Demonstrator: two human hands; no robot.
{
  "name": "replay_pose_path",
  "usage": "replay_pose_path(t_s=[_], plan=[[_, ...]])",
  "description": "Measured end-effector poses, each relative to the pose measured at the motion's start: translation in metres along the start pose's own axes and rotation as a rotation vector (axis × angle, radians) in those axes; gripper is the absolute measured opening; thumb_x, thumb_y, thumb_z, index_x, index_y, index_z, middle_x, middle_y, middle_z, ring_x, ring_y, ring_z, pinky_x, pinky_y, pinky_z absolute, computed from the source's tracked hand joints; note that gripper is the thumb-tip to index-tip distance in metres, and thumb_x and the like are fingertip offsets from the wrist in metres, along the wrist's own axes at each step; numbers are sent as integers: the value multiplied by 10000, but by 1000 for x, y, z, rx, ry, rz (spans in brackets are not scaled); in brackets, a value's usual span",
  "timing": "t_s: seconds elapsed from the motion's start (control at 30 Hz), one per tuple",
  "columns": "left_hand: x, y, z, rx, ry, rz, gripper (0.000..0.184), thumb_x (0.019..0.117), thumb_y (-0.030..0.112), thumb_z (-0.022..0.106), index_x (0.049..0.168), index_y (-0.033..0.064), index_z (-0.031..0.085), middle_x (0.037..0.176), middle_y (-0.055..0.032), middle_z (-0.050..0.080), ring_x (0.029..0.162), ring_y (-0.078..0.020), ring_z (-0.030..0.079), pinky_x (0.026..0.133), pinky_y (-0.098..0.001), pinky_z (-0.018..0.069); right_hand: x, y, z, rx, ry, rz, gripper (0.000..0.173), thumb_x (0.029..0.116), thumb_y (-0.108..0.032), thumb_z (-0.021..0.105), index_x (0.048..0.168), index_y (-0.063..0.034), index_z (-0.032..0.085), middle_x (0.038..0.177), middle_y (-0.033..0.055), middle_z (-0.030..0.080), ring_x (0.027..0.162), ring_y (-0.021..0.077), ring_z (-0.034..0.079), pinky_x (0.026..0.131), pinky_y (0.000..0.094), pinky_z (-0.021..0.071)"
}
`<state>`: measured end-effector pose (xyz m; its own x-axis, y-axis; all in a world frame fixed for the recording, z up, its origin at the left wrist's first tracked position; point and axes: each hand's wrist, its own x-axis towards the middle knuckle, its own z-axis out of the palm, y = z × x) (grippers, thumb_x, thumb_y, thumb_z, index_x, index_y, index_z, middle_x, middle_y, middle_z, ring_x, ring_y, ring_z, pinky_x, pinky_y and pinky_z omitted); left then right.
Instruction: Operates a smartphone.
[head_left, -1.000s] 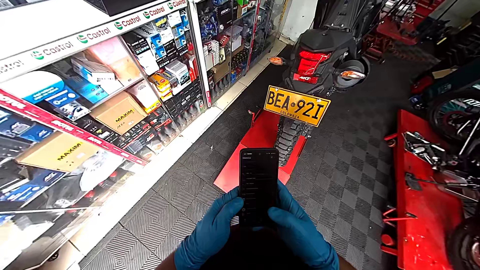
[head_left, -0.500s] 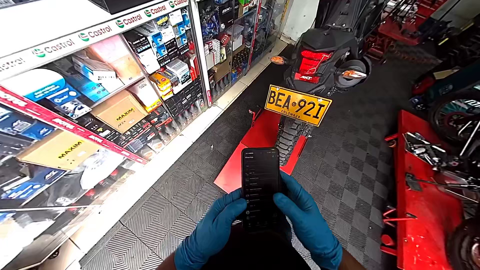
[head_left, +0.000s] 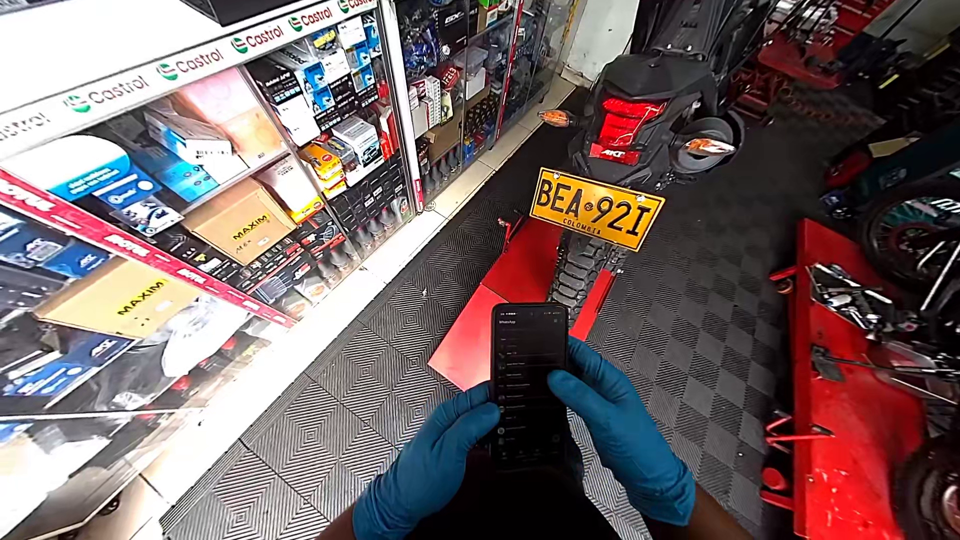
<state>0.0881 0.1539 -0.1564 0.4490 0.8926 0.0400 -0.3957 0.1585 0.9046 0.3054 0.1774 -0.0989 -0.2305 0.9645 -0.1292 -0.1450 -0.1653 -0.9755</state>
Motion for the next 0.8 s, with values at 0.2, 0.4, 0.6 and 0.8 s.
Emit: replay_pose_path(t_s=[0.2, 0.4, 0.6, 0.8], plan=[[2, 1, -2, -40, -14, 19, 401, 1095, 233, 370, 1353, 46, 614, 1203, -125, 689, 1097, -193, 673, 979, -379, 553, -9, 16, 0, 148, -98, 75, 563, 1002, -372, 632, 1457, -67, 502, 1233, 138, 675, 1121, 218, 668, 1005, 394, 544], [7, 1, -1, 7, 43, 29, 306, 1046, 234, 576, 1273, 77, 707, 1159, -95, 721, 1036, -158, 691, 929, -329, 574, -18, 28, 1, 302, -183, 99, 695, 983, -329, 676, 1548, -179, 300, 1235, 168, 651, 991, 267, 707, 659, 340, 621], [12, -1, 1, 130, 199, 80, 265, 997, 269, 661, 1212, 147, 757, 1295, -64, 625, 1190, -184, 591, 999, -318, 531, -18, 28, 2, 418, -146, 97, 719, 973, -107, 640, 1586, -201, 275, 1282, 220, 616, 1042, 341, 694, 704, 435, 635], [11, 4, 0, 49, 145, 67, 330, 1059, 207, 547, 1336, 79, 672, 1275, -99, 679, 1153, -173, 651, 1017, -328, 529, -19, 31, 9, 411, -172, 65, 896, 882, 90, 612, 1614, -224, 201, 1325, 195, 603, 1106, 338, 673, 798, 465, 626]])
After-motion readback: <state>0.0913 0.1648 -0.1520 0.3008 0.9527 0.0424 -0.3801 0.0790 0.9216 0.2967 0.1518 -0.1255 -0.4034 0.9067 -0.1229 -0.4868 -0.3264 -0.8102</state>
